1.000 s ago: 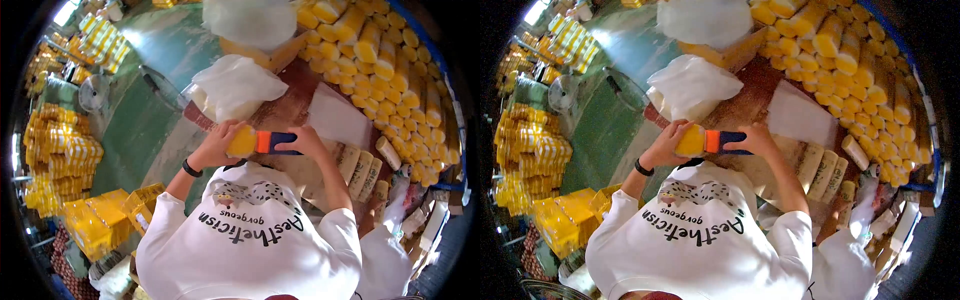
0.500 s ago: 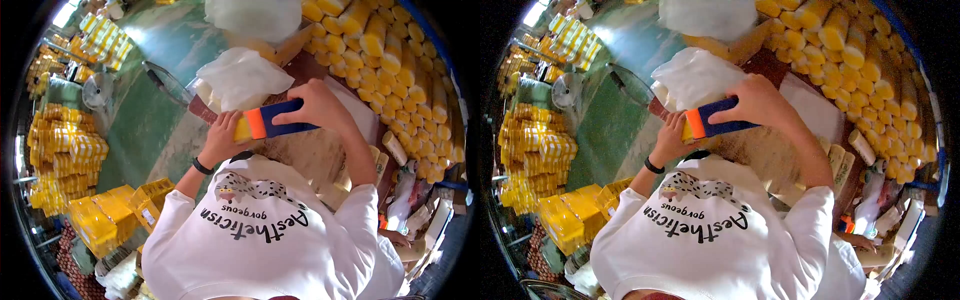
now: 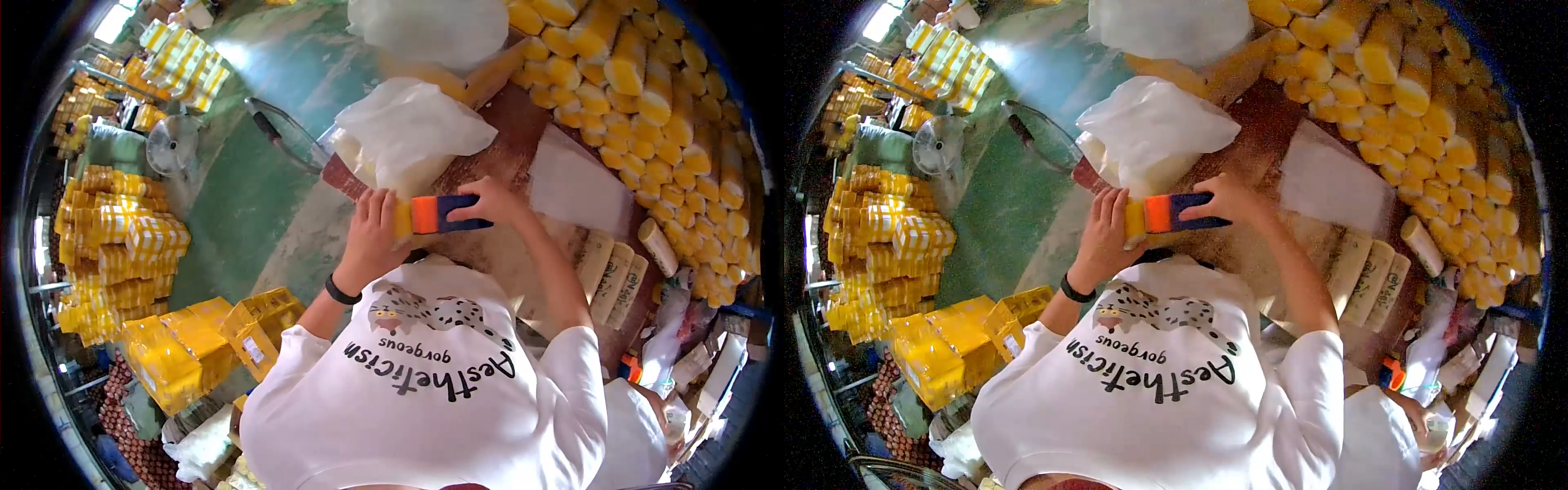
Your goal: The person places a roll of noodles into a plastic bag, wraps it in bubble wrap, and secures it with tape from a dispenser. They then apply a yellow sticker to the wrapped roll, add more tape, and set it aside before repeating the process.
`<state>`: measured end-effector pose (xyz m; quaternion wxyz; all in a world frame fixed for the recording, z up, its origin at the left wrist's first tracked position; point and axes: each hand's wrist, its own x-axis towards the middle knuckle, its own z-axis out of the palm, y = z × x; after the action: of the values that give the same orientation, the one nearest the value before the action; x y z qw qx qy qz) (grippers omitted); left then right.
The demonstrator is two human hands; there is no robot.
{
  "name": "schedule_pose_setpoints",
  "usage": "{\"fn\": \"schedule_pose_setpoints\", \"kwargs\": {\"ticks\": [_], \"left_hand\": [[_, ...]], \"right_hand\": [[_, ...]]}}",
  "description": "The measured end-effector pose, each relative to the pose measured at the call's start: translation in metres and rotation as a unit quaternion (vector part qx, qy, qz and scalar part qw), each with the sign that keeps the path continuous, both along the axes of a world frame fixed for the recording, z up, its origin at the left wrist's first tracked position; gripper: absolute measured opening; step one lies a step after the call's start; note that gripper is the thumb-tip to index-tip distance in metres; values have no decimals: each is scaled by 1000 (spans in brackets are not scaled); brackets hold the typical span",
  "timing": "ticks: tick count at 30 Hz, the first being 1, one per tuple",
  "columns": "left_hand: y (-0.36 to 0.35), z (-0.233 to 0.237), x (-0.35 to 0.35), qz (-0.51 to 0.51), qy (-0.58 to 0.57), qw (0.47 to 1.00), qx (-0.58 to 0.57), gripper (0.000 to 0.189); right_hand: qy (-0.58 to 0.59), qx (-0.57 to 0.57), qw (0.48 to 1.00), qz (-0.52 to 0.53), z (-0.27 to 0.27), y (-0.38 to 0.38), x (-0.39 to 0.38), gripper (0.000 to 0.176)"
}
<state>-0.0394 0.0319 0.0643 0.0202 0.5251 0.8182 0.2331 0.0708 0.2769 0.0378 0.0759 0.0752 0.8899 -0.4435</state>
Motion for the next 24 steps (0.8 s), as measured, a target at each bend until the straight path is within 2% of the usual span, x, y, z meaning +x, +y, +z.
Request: {"fn": "schedule_pose_setpoints", "kwargs": {"ticks": [2, 3, 6, 9, 12, 14, 17, 20, 23, 24], "left_hand": [[-6, 1, -3, 31, -17, 999, -13, 88], [-8, -1, -6, 46, -26, 998, -18, 88], [-19, -14, -21, 55, -54, 997, -16, 87], [-40, -22, -33, 53, -84, 995, 0, 83], [-67, -50, -54, 40, -115, 992, 43, 82], [-89, -73, -71, 24, -154, 985, 75, 83], [-102, -99, -82, 43, -215, 969, 118, 84], [-103, -119, -84, 50, -258, 954, 142, 83], [-94, -139, -86, 28, -270, 950, 156, 82], [-90, -147, -86, 17, -271, 949, 159, 82]], "right_hand": [[8, 18, 1000, -21, 10, -21, -5, 58], [-4, 61, 998, -23, 10, -27, -10, 60], [47, 65, 996, -32, 0, -36, -20, 62], [23, 33, 999, -6, -17, -29, -27, 63], [22, -31, 999, -36, -59, 4, -6, 65], [-144, -3, 986, -86, -52, 31, 22, 51], [-141, 163, 974, -62, -82, 66, 62, 52], [-190, 140, 968, -82, -55, 58, 71, 54], [-184, 149, 967, -90, -54, 65, 83, 67], [-192, 172, 961, -97, -53, 66, 86, 66]]}}
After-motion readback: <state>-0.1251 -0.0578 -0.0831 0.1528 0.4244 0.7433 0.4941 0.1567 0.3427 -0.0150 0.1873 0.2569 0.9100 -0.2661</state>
